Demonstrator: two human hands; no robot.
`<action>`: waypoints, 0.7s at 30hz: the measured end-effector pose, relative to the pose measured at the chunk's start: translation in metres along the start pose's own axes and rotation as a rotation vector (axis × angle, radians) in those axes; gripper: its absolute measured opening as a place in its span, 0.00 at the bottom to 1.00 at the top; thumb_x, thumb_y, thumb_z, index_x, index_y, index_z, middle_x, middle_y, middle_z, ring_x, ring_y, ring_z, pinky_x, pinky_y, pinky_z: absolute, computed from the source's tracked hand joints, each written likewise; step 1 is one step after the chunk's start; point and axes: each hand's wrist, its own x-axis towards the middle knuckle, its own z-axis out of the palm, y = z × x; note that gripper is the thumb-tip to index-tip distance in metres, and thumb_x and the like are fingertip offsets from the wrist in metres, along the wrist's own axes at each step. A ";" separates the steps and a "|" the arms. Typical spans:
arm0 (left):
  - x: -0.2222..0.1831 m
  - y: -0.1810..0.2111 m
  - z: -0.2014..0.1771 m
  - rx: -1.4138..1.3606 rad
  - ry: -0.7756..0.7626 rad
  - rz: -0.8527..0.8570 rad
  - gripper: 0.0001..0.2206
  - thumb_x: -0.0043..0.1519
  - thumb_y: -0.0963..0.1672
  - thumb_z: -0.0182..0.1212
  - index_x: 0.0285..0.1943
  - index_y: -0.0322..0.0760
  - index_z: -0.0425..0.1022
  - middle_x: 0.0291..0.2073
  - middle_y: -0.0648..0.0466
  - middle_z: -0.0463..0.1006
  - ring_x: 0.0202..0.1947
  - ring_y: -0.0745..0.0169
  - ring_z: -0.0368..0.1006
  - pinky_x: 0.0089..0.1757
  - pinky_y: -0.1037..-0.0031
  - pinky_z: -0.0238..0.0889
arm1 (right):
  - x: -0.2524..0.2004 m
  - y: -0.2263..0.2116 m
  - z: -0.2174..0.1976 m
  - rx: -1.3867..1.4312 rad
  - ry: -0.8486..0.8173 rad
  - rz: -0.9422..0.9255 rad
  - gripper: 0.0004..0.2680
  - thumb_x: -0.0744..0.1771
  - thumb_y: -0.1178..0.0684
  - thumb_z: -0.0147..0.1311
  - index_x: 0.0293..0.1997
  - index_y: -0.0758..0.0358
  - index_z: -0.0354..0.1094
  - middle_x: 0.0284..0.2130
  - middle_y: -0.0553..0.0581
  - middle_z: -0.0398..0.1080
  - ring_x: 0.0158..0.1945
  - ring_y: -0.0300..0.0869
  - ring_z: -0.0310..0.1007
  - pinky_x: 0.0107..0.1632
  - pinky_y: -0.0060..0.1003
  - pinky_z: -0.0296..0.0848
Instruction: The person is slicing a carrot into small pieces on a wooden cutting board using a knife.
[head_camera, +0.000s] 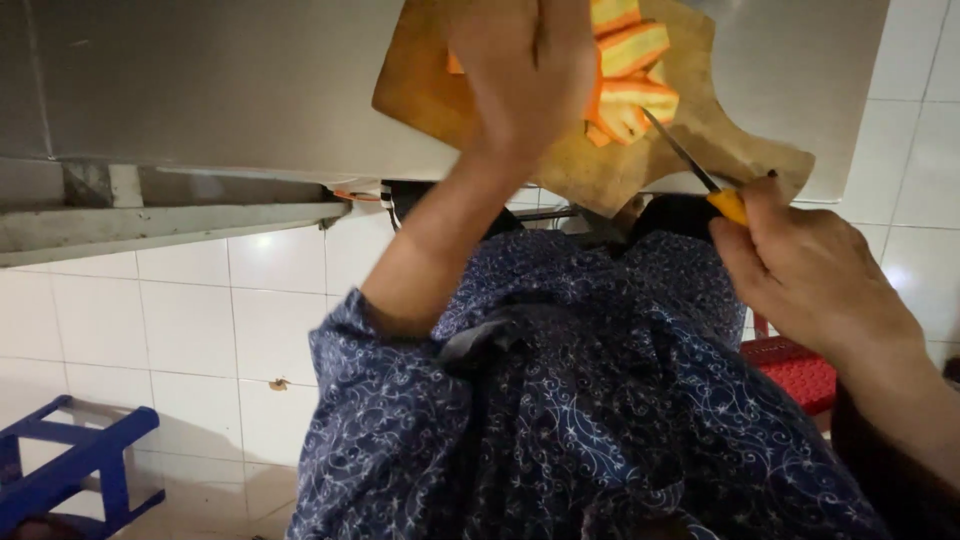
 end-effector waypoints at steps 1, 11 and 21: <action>0.014 0.031 -0.035 -0.460 0.062 -0.272 0.15 0.66 0.46 0.46 0.31 0.44 0.45 0.21 0.60 0.42 0.26 0.69 0.38 0.30 0.66 0.34 | 0.003 0.002 0.004 -0.030 0.027 -0.038 0.14 0.73 0.43 0.40 0.56 0.65 0.56 0.19 0.63 0.73 0.23 0.61 0.77 0.32 0.58 0.73; -0.078 -0.022 -0.004 -0.102 -0.424 -0.338 0.13 0.62 0.41 0.59 0.56 0.39 0.69 0.43 0.45 0.78 0.44 0.41 0.74 0.42 0.54 0.69 | 0.007 -0.031 -0.005 0.222 -0.045 0.052 0.11 0.74 0.42 0.40 0.51 0.60 0.56 0.21 0.59 0.69 0.17 0.51 0.70 0.21 0.48 0.68; -0.070 -0.022 -0.067 -0.084 -0.487 -0.015 0.17 0.52 0.39 0.62 0.52 0.32 0.76 0.57 0.49 0.71 0.62 0.42 0.62 0.60 0.50 0.62 | 0.020 -0.041 0.016 0.263 -0.020 -0.026 0.12 0.73 0.46 0.41 0.56 0.64 0.55 0.23 0.67 0.71 0.24 0.60 0.73 0.29 0.56 0.69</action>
